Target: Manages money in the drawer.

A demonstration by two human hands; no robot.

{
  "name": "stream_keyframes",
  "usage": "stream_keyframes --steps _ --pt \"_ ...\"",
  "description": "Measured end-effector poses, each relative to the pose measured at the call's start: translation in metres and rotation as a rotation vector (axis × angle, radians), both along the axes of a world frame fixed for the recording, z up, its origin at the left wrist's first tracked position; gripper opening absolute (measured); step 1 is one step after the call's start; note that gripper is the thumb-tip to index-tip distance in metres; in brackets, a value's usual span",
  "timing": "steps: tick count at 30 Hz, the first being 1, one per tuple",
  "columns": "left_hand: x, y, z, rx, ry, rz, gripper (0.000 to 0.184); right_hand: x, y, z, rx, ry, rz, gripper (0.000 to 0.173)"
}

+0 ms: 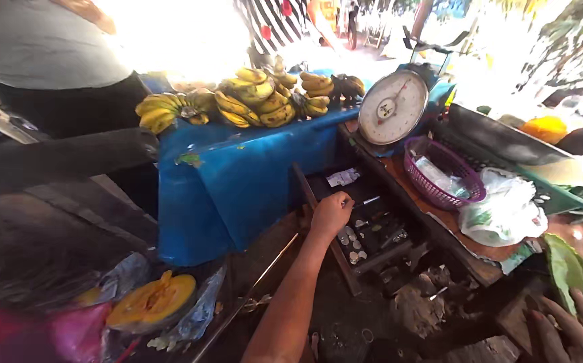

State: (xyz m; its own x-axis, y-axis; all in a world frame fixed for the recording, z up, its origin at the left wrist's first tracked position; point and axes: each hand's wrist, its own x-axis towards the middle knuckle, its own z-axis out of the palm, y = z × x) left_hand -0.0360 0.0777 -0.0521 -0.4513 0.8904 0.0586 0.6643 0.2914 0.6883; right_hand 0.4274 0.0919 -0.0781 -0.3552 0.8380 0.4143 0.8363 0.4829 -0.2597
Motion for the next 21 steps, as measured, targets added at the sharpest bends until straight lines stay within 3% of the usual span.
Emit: stream_keyframes --steps 21 --pt "0.012 -0.006 0.006 -0.102 0.143 -0.016 0.034 0.001 -0.001 -0.006 0.009 0.007 -0.04 0.041"
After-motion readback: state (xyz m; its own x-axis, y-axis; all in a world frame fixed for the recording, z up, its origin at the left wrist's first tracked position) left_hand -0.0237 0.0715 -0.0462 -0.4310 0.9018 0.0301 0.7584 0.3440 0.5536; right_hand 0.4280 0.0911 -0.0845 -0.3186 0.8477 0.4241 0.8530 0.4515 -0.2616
